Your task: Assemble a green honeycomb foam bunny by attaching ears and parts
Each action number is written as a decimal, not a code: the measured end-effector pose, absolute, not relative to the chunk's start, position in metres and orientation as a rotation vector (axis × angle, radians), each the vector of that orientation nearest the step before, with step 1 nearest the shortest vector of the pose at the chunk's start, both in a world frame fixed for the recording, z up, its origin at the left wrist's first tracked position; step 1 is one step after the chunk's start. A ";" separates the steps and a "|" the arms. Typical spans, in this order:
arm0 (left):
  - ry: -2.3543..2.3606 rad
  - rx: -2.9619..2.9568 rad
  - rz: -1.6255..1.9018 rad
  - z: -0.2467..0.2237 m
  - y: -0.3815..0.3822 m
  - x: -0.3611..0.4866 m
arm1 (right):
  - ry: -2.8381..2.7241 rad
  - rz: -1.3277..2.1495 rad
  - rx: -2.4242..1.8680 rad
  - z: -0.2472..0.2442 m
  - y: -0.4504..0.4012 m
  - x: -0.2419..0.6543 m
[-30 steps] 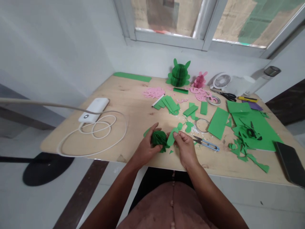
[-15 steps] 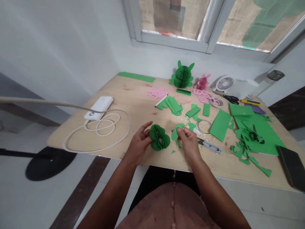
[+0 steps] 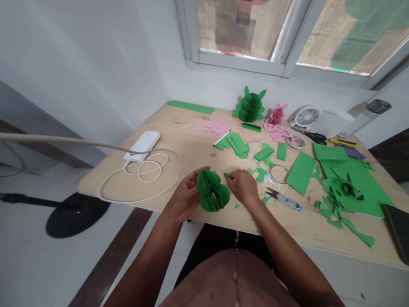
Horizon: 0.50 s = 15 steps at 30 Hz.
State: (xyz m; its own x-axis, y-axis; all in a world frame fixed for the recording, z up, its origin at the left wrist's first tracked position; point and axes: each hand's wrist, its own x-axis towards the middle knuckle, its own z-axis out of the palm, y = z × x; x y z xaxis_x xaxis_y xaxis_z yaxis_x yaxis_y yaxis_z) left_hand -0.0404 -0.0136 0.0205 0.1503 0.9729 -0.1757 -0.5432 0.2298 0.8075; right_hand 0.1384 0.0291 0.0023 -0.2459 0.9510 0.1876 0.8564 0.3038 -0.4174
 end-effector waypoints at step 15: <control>0.848 0.693 1.250 0.016 -0.008 -0.039 | -1.577 1.269 -1.004 0.042 -0.014 0.144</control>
State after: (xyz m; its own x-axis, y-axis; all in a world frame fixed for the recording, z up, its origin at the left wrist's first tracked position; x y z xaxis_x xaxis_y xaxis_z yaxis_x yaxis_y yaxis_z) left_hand -0.0389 -0.0081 0.0160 0.0985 0.9813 -0.1654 -0.5169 0.1925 0.8341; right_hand 0.1441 -0.0138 0.0424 -0.3123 0.9409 0.1307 0.0737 0.1611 -0.9842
